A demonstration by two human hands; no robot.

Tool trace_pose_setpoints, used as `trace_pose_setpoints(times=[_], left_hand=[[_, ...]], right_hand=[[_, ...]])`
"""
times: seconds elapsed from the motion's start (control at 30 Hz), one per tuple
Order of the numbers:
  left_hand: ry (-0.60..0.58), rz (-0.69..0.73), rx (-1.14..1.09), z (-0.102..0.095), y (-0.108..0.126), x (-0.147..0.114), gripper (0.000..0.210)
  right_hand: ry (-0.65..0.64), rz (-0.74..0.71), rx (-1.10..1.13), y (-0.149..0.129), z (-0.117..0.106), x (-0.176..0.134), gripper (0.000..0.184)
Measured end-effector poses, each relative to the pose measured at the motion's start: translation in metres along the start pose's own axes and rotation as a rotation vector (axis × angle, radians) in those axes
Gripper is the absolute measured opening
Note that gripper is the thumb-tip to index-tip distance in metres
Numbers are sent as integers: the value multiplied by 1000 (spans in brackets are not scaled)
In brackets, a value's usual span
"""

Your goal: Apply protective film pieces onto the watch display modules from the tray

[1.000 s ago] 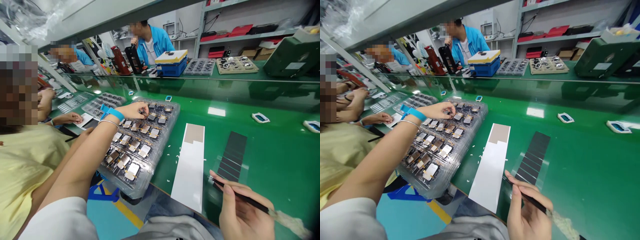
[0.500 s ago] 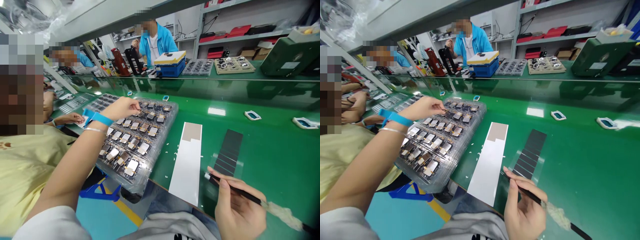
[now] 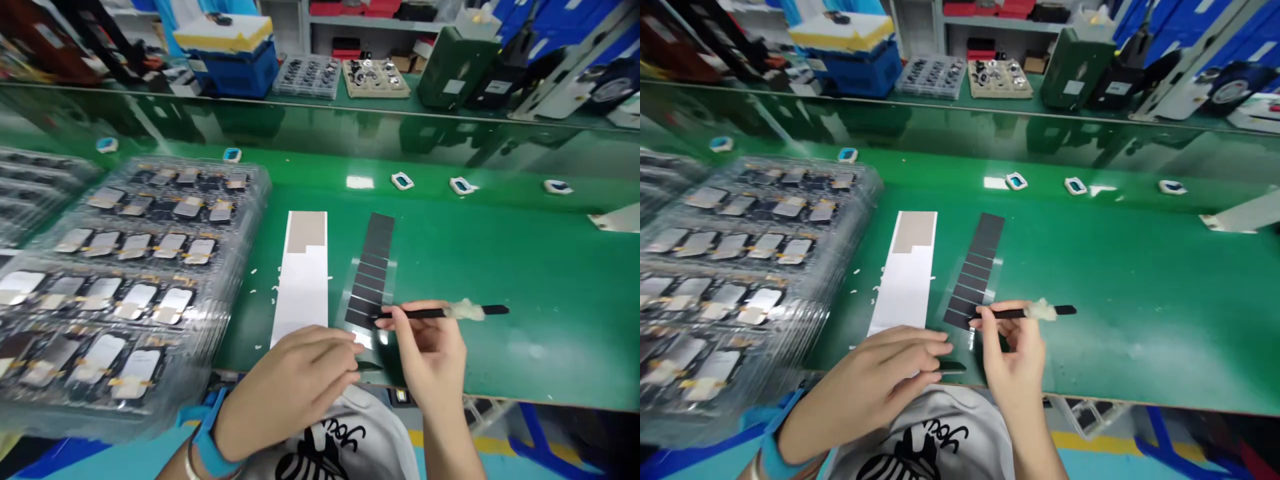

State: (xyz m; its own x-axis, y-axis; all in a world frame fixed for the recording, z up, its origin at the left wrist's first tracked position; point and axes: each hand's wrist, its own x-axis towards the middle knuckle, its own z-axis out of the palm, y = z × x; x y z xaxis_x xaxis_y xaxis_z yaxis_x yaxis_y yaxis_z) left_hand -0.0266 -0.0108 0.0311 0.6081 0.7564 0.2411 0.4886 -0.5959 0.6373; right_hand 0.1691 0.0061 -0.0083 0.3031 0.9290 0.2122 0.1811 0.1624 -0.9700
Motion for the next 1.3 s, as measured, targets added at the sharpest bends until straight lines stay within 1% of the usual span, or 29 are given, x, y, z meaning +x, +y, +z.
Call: trace_pose_setpoints(times=[0.1,0.17,0.33,0.53,0.6,0.77,0.93,1.07,1.13,1.17,1.2,1.3], left_hand=[[-101,-5,-29,11,-18,15,16],[-120,-4,-43,13,-24,19,22],[-99,0,-78,16,-28,17,19],[-55,22,-82,17,-29,18,18],[-48,30,-81,17,-29,18,19],[-42,38,-74,17,-29,17,21],[-61,33,-70,16,-29,18,25],[-61,35,-96,15,-28,18,25],[-11,32,-142,15,-28,18,17],[44,26,-172,14,-28,18,13],[115,18,-206,14,-28,18,11],[322,-25,-257,13,-29,18,12]], right_hand=[[12,9,-29,6,-6,-4,13],[17,25,-14,8,-8,-6,13],[-12,84,-18,8,-9,-5,15],[10,75,-11,4,-8,-5,15],[-1,73,-13,3,-8,-5,15],[27,79,-14,5,-8,-5,15],[17,78,-38,4,-5,-6,14],[95,95,-28,1,-8,-5,19],[134,112,35,0,-10,-3,21],[129,136,87,-1,-11,-3,22],[108,169,148,-3,-11,-2,22],[-22,255,342,-10,-4,-1,20]])
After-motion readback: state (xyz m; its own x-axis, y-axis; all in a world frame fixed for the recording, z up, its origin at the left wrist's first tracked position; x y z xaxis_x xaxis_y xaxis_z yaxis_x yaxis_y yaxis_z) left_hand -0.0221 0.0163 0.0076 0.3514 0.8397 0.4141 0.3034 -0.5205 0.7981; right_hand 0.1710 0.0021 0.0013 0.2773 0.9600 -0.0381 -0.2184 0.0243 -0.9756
